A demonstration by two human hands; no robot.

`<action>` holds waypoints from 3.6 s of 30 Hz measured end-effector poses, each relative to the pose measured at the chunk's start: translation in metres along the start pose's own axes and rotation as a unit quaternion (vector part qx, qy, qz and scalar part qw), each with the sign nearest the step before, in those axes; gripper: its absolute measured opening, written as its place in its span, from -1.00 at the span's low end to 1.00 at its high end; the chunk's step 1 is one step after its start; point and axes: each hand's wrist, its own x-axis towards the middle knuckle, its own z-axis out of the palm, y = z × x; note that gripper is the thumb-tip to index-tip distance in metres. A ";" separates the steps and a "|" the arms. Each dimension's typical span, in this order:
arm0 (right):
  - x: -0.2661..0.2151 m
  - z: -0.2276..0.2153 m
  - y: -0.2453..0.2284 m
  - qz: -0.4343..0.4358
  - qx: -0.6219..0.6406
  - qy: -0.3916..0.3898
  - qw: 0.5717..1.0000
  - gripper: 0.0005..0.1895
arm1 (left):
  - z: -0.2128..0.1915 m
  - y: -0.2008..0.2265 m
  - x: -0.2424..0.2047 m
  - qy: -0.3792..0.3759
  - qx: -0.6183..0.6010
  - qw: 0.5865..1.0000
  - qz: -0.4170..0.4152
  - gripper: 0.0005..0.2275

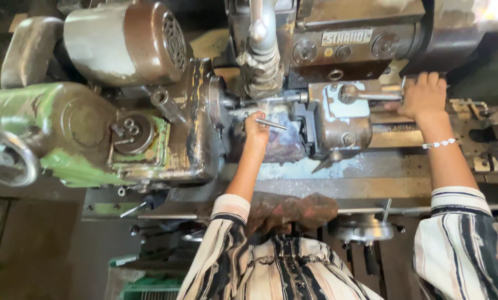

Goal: The person operates a metal lathe, repeatedly inserting cylindrical metal rods into the chuck, tightening the chuck with a chuck key, and then removing the rods. The rods are placed into green bins after removal.

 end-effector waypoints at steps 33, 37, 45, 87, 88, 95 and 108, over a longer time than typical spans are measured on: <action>0.003 0.048 -0.007 0.156 0.081 -0.200 0.964 -0.79 | -0.003 -0.037 0.041 0.012 -0.093 0.981 0.169 -0.82; 0.002 0.042 -0.009 0.155 0.089 -0.204 0.963 -0.77 | -0.004 -0.029 0.044 0.027 -0.102 0.981 0.162 -0.89; 0.006 0.037 -0.008 0.152 0.088 -0.201 0.964 -0.75 | -0.004 -0.016 0.050 0.047 -0.120 0.979 0.155 -0.88; 0.007 0.043 -0.003 0.141 0.078 -0.204 0.966 -0.68 | -0.007 0.004 0.079 0.087 -0.143 0.980 0.102 -0.88; 0.003 0.041 -0.005 0.144 0.072 -0.190 0.968 -0.71 | -0.006 0.004 0.080 0.100 -0.140 0.980 0.100 -0.88; -0.040 0.005 -0.034 0.198 0.077 -0.223 0.951 -0.70 | -0.002 0.008 0.080 0.089 -0.160 0.981 0.069 -0.89; -0.038 -0.001 -0.036 0.211 0.103 -0.194 0.952 -0.73 | 0.005 0.007 0.083 0.115 -0.170 0.974 0.096 -0.88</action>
